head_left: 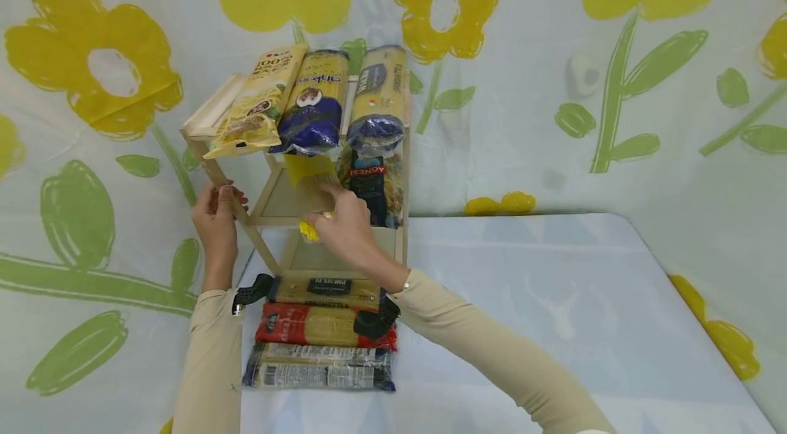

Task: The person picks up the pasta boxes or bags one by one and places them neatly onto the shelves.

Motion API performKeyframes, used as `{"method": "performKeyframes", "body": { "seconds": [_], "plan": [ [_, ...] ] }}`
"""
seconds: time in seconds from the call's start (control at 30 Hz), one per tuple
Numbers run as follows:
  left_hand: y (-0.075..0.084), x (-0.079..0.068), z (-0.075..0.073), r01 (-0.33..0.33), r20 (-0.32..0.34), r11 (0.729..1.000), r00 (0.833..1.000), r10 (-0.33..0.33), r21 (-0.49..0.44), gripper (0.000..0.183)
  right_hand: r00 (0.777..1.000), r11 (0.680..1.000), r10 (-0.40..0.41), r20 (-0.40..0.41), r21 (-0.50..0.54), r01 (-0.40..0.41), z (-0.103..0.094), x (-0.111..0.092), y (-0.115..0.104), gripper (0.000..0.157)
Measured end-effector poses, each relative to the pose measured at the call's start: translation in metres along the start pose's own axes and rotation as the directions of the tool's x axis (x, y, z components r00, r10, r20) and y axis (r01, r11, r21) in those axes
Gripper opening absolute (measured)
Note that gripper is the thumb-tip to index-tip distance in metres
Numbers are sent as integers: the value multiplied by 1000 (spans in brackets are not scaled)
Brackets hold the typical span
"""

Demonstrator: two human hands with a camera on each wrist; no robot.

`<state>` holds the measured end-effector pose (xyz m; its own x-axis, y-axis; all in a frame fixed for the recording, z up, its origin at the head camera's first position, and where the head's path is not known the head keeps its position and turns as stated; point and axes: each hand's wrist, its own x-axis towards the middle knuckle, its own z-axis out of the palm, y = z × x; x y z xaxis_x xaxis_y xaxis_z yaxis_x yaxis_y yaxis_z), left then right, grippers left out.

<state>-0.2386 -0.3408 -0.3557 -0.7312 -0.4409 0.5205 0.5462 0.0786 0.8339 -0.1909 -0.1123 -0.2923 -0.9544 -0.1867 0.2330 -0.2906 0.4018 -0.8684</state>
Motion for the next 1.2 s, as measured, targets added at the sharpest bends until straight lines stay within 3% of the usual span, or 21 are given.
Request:
{"method": "performKeyframes", "body": {
  "seconds": [0.13,0.2,0.27,0.37,0.4,0.47,0.53,0.6,0.63,0.73,0.77,0.83,0.93,1.0,1.13,1.2],
  "plan": [
    [-12,4,-1,2,-20,1000,1000,-2,-8,19,1000,987,-1,-16,-162,-2,18,17,1,46],
    [-16,5,0,1,-41,1000,999,-2,-26,20,999,947,-32,-6,-320,28,30,21,5,51],
    [-16,6,3,0,-49,999,999,-1,-33,21,999,854,-52,15,-518,52,42,21,9,56],
    [-17,6,7,9,-37,999,999,-10,-36,22,998,671,-70,-7,-740,42,56,21,18,63],
    [-17,6,9,10,-31,999,999,-11,-34,22,998,627,-62,-12,-778,30,58,21,21,63],
    [-16,5,10,8,-30,1000,1000,-9,-29,21,999,584,-41,-13,-812,14,62,23,25,63],
    [-16,5,9,4,-38,1000,999,-5,-31,20,999,583,-16,52,-811,52,61,26,27,66],
    [-15,5,6,8,-41,999,999,-9,-34,19,981,610,39,191,-782,128,56,31,27,73],
    [-15,5,3,13,-42,999,999,-15,-38,19,960,635,71,271,-754,166,53,33,27,76],
    [-13,5,-5,18,-39,999,999,-19,-27,19,856,714,124,502,-644,275,38,37,25,72],
    [-13,5,-8,18,-40,1000,999,-19,-16,19,827,728,119,549,-615,303,35,37,24,67],
    [-10,5,-13,17,-52,1000,998,-17,-5,20,803,721,81,591,-590,363,31,34,23,53],
    [-7,5,-18,25,-71,1000,997,-24,3,23,827,655,-16,561,-619,433,35,27,21,41],
    [-6,5,-17,34,-74,999,997,-35,-10,24,855,630,-54,516,-647,430,39,23,22,46],
    [-9,4,-6,45,-67,998,997,-48,-41,23,890,592,-130,438,-685,424,43,23,30,57],
    [-12,3,1,45,-64,998,997,-48,-49,23,902,594,-139,409,-694,406,42,23,35,58]
  ]
}}
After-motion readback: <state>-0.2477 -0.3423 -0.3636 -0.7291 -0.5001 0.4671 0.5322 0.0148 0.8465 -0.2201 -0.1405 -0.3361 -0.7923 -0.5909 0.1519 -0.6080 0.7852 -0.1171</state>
